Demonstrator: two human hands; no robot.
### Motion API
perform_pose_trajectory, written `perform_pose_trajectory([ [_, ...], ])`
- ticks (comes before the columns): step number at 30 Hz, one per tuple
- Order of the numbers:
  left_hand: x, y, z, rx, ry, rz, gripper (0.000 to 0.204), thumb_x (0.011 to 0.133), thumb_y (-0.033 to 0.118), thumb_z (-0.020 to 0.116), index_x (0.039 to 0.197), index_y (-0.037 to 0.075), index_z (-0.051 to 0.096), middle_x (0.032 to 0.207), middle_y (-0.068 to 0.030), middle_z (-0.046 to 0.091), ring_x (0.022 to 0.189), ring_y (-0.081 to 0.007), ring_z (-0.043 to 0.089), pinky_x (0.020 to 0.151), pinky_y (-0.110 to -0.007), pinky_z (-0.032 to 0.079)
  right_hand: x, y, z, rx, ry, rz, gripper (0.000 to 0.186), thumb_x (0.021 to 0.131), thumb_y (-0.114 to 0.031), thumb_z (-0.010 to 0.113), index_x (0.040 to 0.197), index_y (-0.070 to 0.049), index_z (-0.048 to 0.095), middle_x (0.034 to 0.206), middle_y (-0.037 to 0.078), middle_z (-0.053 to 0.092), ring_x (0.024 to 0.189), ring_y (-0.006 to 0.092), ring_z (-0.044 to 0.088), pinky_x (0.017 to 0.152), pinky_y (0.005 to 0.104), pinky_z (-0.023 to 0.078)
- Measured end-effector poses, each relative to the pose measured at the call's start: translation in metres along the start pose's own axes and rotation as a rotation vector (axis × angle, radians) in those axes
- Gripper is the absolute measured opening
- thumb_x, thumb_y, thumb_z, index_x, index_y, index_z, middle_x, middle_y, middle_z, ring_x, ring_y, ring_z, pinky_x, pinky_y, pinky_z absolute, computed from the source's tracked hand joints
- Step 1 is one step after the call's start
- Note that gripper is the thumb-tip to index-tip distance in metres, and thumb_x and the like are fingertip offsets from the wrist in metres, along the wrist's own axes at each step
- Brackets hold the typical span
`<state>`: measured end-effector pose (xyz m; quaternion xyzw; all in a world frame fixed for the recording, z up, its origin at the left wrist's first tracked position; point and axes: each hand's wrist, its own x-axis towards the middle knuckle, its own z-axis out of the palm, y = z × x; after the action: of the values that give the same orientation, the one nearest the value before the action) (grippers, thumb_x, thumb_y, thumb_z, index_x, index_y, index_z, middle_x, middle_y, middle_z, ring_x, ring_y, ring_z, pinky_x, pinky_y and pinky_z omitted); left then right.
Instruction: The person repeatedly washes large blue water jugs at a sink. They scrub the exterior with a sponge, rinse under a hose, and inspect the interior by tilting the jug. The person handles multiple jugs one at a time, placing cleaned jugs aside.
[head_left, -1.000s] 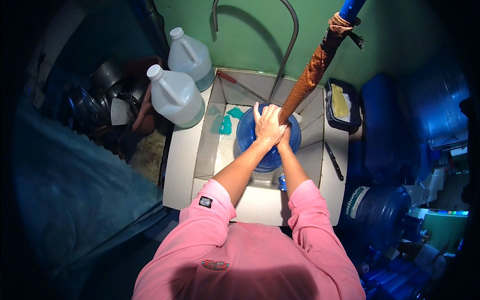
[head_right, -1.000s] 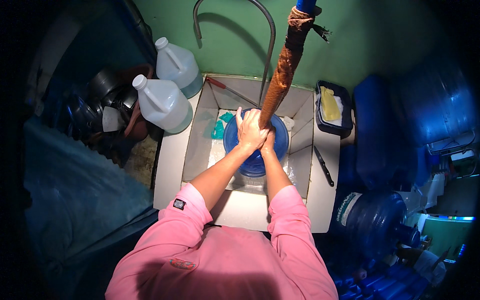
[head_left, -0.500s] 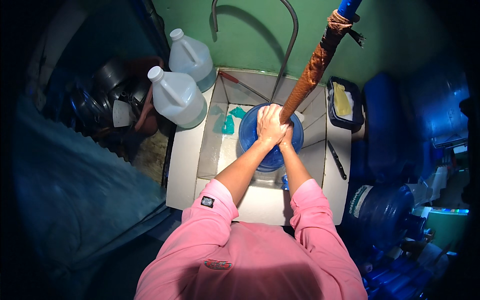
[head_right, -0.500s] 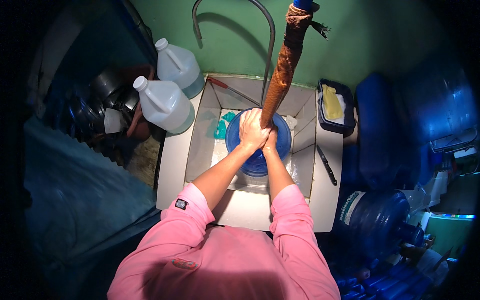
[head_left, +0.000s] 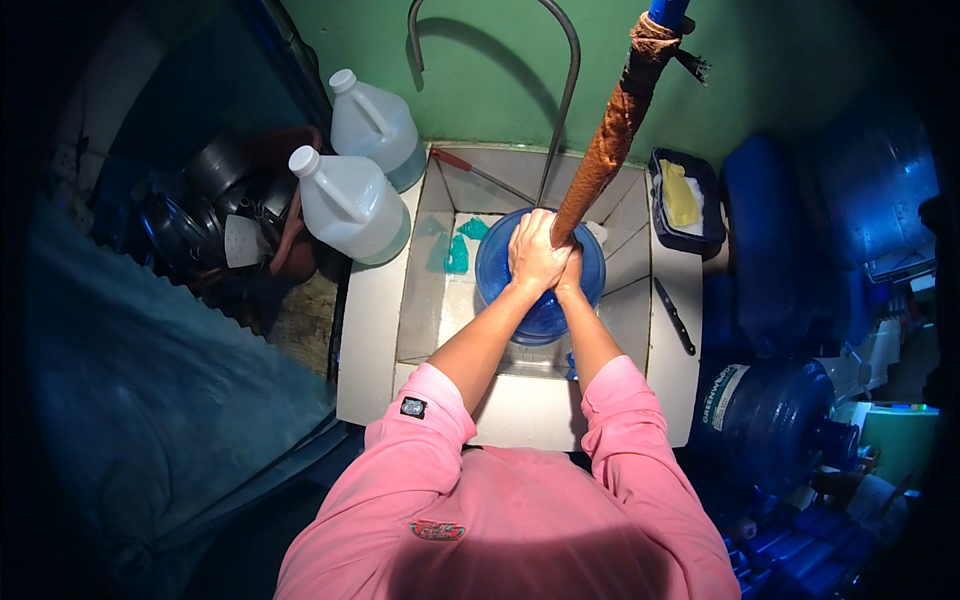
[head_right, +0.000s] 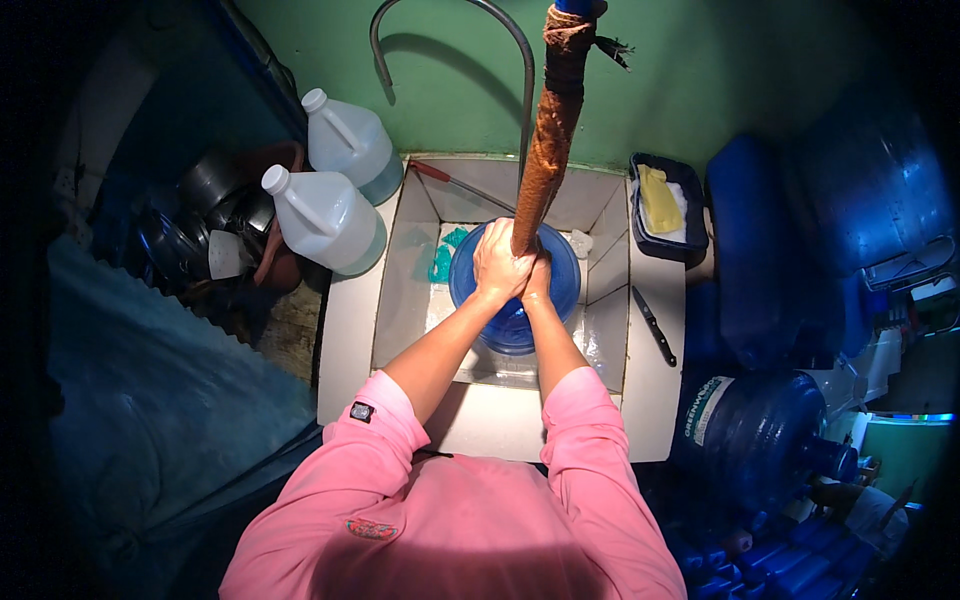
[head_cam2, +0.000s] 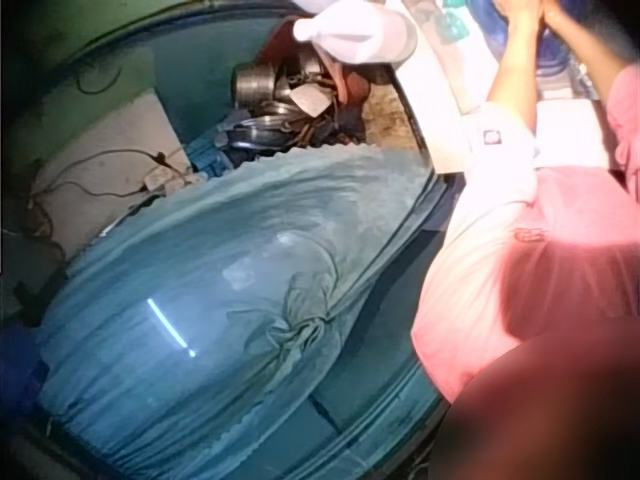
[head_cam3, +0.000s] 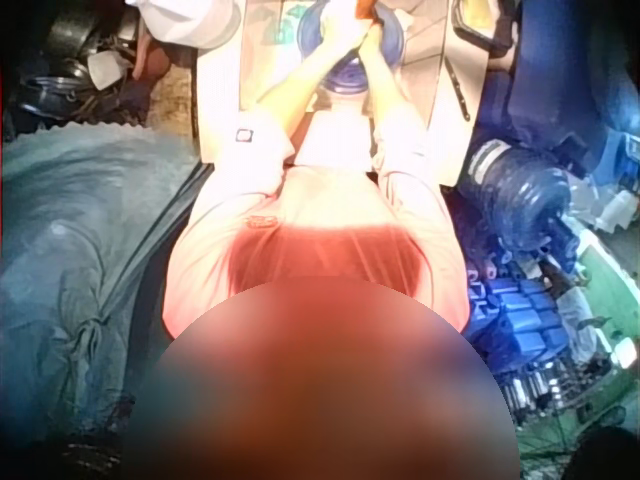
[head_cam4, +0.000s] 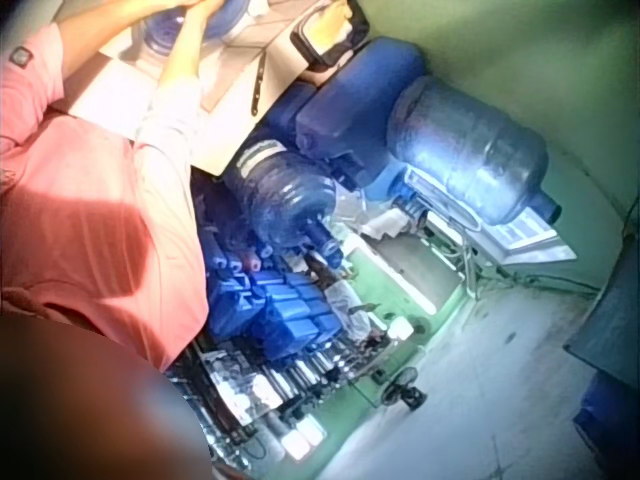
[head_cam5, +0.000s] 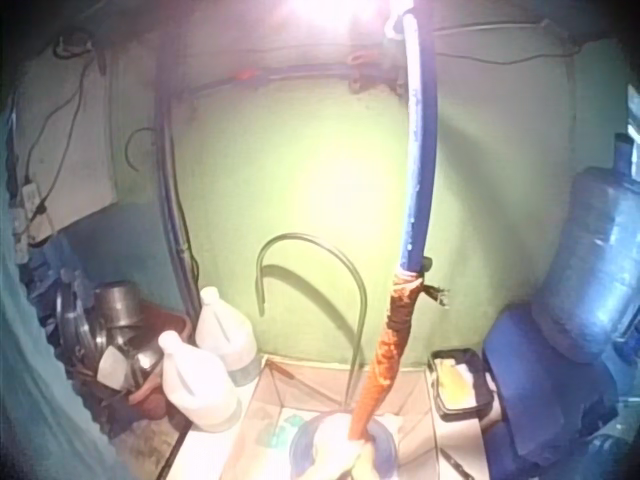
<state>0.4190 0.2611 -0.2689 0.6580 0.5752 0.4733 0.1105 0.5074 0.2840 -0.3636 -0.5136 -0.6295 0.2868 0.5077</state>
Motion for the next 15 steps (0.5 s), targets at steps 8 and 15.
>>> perform_pose_trajectory([
  [8,-0.0012,-0.0026,0.0037,0.006,0.034,0.029,0.029,0.072,0.019,0.071,0.098,0.008,0.064,0.097,-0.009,0.06,0.096,-0.0317,0.057,0.084,-0.042,0.047,0.0008,0.001,-0.0009,-0.068,0.013,-0.009,0.019,0.083,-0.019,0.071,0.085,-0.003,0.063,0.081,0.014,0.069,0.074,0.0289,0.067,0.066,0.039,0.051],
  [15,-0.0014,-0.0025,0.0025,0.0,0.021,0.028,0.029,0.072,0.019,0.071,0.097,0.008,0.064,0.096,-0.0094,0.06,0.095,-0.0321,0.057,0.084,-0.043,0.047,-0.0003,0.0032,0.0003,-0.046,0.011,0.003,0.018,0.083,-0.019,0.072,0.085,-0.003,0.064,0.082,0.013,0.07,0.075,0.0285,0.068,0.066,0.0387,0.051],
])
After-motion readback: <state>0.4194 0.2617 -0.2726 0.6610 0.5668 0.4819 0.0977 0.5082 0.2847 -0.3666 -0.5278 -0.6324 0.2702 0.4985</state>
